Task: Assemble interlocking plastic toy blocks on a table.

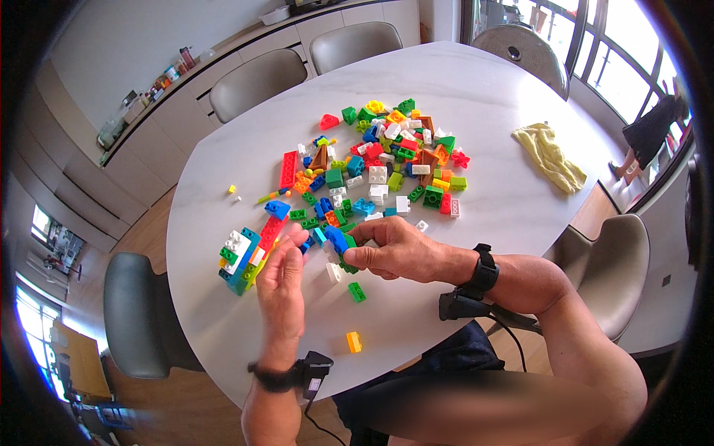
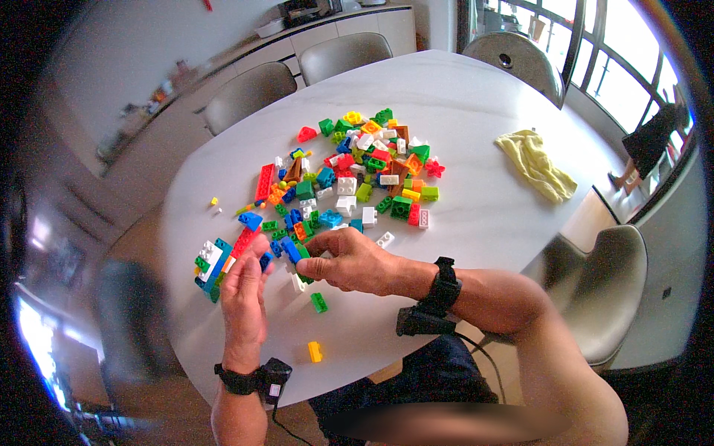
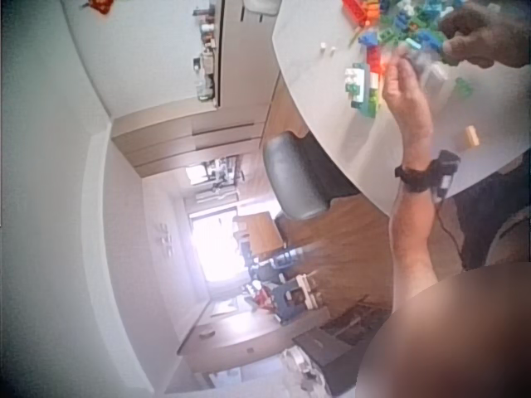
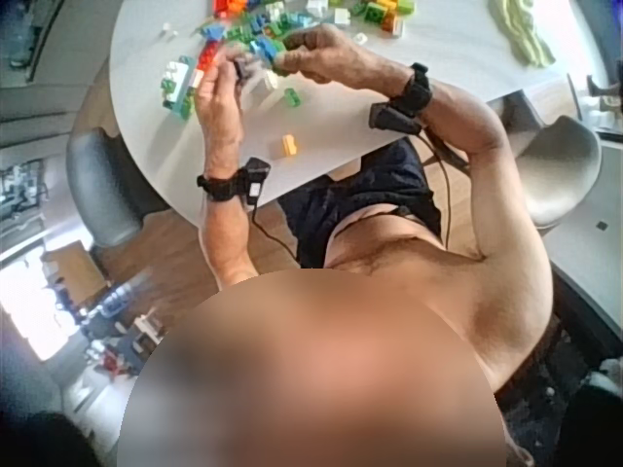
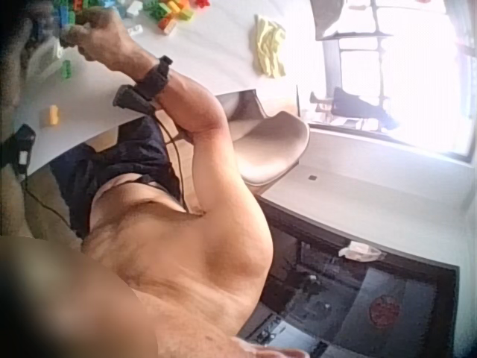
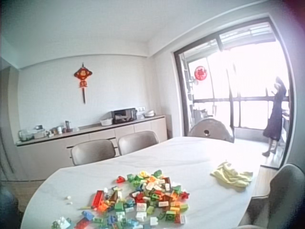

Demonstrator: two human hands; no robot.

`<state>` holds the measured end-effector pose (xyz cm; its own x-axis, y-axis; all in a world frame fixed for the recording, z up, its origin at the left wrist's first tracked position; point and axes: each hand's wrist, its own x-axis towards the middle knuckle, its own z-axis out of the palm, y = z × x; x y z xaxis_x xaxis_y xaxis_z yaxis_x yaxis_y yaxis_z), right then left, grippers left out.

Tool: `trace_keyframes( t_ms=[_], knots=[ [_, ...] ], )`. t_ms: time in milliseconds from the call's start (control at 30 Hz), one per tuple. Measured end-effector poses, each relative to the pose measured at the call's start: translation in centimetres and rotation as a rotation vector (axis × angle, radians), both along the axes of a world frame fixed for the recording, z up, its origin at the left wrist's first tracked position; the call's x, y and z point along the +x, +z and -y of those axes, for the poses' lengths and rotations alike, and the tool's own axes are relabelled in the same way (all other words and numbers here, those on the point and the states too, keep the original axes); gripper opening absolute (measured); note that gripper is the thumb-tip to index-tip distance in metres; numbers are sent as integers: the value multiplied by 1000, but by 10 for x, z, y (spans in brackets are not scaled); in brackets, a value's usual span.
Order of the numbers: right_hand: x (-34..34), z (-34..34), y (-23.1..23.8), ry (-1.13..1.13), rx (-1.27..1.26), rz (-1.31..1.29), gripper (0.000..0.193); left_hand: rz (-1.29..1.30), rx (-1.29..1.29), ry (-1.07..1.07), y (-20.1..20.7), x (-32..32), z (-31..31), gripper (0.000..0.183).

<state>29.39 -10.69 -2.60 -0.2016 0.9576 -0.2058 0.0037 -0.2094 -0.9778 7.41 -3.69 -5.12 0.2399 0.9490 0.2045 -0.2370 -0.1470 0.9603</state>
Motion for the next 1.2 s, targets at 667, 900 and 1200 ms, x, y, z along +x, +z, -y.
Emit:
trace_keyframes(
  t_ms=[667,900,1200],
  knots=[
    [-12,7,12,-30,60,22,39,-141,-122,-184,25,2,18,25],
    [-10,1,-9,-122,308,235,42,-302,29,-52,21,2,18,24],
    [-5,2,1,-84,-27,-163,52,-144,-47,-262,17,-5,7,72]
  ],
)
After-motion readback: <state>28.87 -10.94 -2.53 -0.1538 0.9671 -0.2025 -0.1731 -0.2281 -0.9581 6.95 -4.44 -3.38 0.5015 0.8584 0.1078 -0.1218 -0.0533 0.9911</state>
